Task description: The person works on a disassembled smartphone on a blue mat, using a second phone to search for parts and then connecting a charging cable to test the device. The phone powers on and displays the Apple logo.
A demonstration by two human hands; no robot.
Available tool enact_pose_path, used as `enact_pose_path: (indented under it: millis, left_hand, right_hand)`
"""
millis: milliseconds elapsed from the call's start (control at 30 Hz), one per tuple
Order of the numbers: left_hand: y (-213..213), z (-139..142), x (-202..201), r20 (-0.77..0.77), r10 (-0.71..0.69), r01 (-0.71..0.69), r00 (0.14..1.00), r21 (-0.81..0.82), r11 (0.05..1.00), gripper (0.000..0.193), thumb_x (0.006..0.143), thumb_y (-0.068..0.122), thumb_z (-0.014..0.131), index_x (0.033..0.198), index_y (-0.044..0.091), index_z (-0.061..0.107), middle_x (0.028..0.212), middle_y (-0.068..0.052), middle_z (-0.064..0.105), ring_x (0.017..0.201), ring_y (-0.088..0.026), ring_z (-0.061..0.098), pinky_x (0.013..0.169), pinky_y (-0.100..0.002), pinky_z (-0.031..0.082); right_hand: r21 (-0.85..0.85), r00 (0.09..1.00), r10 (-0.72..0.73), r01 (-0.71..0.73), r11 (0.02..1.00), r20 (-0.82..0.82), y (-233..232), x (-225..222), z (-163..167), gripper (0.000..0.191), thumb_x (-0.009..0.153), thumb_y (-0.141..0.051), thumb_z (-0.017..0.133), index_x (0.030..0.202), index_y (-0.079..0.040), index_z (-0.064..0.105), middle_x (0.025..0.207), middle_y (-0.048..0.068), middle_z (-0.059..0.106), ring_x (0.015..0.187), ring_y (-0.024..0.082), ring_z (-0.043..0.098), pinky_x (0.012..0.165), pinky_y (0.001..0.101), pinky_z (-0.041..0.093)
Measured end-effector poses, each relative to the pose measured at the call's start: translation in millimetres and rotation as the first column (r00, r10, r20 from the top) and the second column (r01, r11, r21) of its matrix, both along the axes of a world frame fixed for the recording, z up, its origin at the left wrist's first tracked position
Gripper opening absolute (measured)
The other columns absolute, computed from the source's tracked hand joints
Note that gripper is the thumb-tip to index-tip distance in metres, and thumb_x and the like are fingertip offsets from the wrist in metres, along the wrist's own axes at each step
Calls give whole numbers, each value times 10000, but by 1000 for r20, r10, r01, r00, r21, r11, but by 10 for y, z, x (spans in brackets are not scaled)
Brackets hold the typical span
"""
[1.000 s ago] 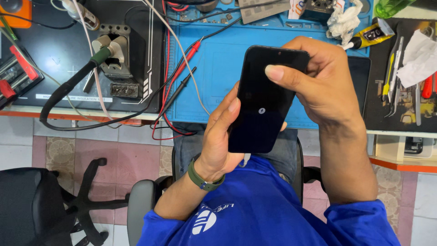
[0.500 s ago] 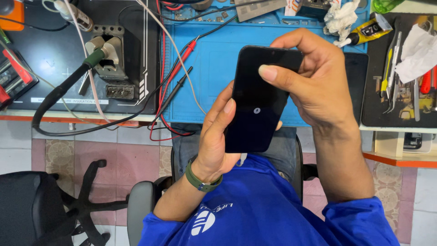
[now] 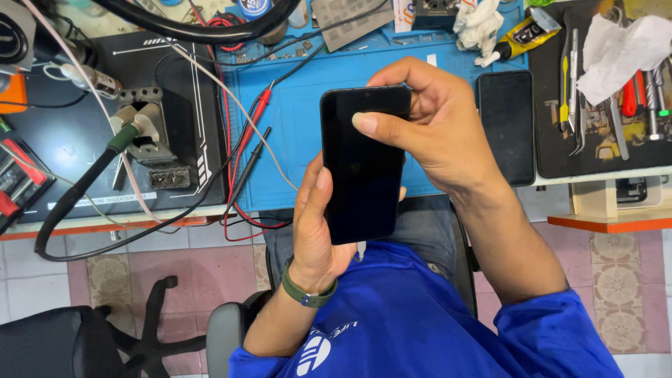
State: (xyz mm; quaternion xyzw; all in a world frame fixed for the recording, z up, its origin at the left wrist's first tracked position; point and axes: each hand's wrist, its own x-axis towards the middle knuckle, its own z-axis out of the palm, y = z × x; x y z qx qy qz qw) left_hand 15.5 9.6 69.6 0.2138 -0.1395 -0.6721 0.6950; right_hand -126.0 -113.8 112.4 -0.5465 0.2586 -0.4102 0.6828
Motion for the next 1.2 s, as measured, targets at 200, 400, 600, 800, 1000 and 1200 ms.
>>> enact_pose_path:
  millis: [200,400,600,800,1000,1200]
  left_hand:
    - [-18,27,-31,53,12,-13,999,16,1000,588,1073,332,560,1562,67,371,1457,-165,546,1280,-329,615,1009,-596,560]
    - [-27,42,-45,33,-24,25,999,-29,999,581,1089,360,546,1573,93,367,1466,-162,531,1269,-339,610,987,-607,569]
    - [-113,121,-61,55,-38,44,998,-98,994,589,1095,396,531,1587,124,356,1508,-195,517,1320,-415,584,991,-575,558]
    - [-388,330,-56,43,-95,101,995,-180,979,609,1108,425,522,1610,128,346,1519,-212,498,1402,-469,535,1017,-559,556]
    - [-740,840,-25,208,-104,175,973,-358,917,552,1167,438,488,1601,142,317,1471,-189,501,1340,-393,528,997,-497,547]
    - [-824,1291,-63,167,-77,138,983,-394,909,481,1192,394,449,1551,100,321,1414,-201,491,1284,-371,545,972,-479,532]
  right_hand:
    - [11,999,5,-5,1000,47,-9,-7,-16,268,953,-1,783,1168,-32,626,1047,30,717,947,78,702,862,233,582]
    - [-25,1000,10,-11,1000,-19,-5,-38,13,244,959,-68,791,1148,-18,646,999,27,717,899,71,686,801,232,564]
    - [-178,968,-246,234,956,-53,-8,-412,-118,300,933,-130,715,1196,-20,621,1069,-2,694,1004,60,666,903,222,540]
    - [-619,413,-829,553,557,-377,214,-1302,-509,379,1067,-184,775,1344,16,610,1271,153,718,1186,223,688,1021,335,516]
    - [-736,183,-796,306,604,-577,374,-1302,-865,907,838,-325,903,1492,91,432,1400,279,547,1273,424,503,1095,489,419]
    - [-778,184,-819,258,573,-543,330,-1192,-867,984,832,-340,897,1522,124,370,1469,309,501,1324,457,447,1140,496,379]
